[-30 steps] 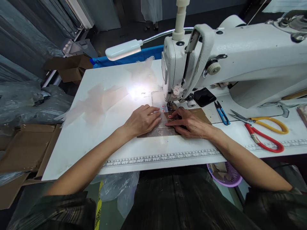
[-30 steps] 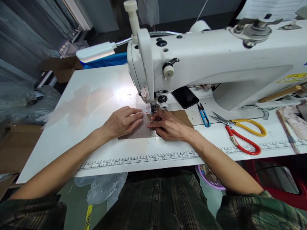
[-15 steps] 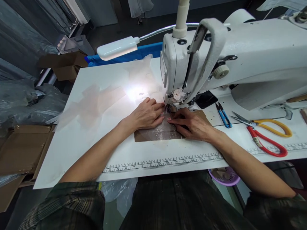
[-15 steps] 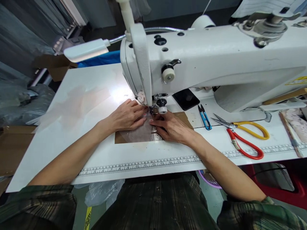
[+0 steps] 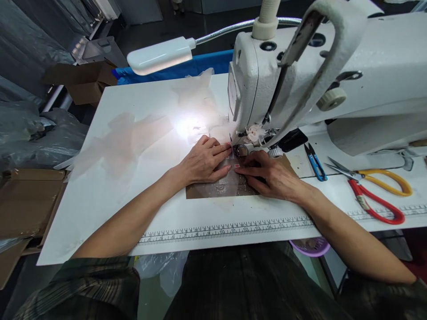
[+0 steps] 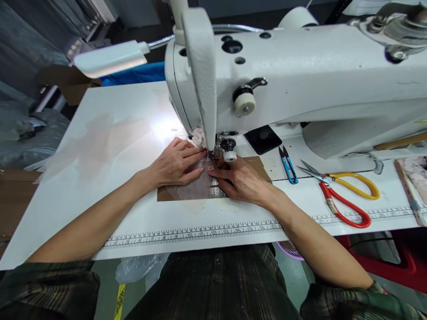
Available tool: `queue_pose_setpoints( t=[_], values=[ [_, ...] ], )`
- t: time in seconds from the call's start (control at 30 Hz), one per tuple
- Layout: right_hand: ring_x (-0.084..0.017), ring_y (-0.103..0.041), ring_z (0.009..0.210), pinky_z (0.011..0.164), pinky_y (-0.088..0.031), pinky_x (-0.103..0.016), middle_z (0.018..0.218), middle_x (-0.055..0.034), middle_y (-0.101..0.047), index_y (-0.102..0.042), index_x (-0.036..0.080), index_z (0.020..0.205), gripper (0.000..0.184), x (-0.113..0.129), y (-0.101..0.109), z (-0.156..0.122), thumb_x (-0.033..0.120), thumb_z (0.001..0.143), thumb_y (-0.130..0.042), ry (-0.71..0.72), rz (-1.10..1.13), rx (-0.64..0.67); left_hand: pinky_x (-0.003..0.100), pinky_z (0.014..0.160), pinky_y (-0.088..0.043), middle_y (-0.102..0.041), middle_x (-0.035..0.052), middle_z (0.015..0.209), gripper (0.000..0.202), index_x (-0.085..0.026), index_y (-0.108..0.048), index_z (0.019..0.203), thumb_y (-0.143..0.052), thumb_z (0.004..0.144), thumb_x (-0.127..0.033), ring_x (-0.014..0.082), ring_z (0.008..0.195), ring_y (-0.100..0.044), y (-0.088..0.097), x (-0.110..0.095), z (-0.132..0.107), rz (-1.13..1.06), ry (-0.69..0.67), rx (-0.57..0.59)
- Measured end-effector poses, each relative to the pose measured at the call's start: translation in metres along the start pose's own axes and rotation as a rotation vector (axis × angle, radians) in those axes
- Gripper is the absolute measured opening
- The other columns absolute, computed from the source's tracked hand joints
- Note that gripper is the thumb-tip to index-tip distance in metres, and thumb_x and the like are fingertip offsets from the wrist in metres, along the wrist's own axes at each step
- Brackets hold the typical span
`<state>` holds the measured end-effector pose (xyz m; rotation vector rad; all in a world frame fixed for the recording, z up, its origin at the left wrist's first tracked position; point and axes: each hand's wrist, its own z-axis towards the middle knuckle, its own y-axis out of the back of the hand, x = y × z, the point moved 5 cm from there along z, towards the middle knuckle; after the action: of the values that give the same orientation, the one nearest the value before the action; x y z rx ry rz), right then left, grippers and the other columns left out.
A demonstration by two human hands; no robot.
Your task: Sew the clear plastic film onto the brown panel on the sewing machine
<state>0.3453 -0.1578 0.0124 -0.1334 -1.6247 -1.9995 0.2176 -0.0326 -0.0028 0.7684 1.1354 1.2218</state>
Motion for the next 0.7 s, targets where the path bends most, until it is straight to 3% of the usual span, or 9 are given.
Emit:
queue_pose_setpoints(
  t=[0.27,0.7],
  values=[
    [-0.026,-0.060,0.099,0.090,-0.055,-0.044,0.108,-0.0133,-0.063,-0.073,0.018,0.114,0.031,0.001,0.001,0.001,0.018,0.090,-0.054,0.013,-0.019,-0.015,0.046,0.081,-0.040,-0.066,0.0144,0.125,0.041,-0.012,-0.063,0.121,-0.050,0.093,-0.038,0.0289,0.094,-0.055,0.000,-0.004,-0.003,0.164,-0.098,-0.090],
    [-0.023,-0.061,0.096,0.089,-0.056,-0.040,0.106,-0.0121,-0.062,-0.075,0.020,0.110,0.029,0.001,0.002,0.002,0.018,0.090,-0.054,-0.013,0.005,-0.034,0.044,0.083,-0.040,-0.064,0.0142,0.127,0.042,-0.011,-0.062,0.123,-0.046,0.096,-0.039,0.0269,0.093,-0.055,0.003,-0.011,-0.002,0.230,-0.086,-0.067]
  ],
)
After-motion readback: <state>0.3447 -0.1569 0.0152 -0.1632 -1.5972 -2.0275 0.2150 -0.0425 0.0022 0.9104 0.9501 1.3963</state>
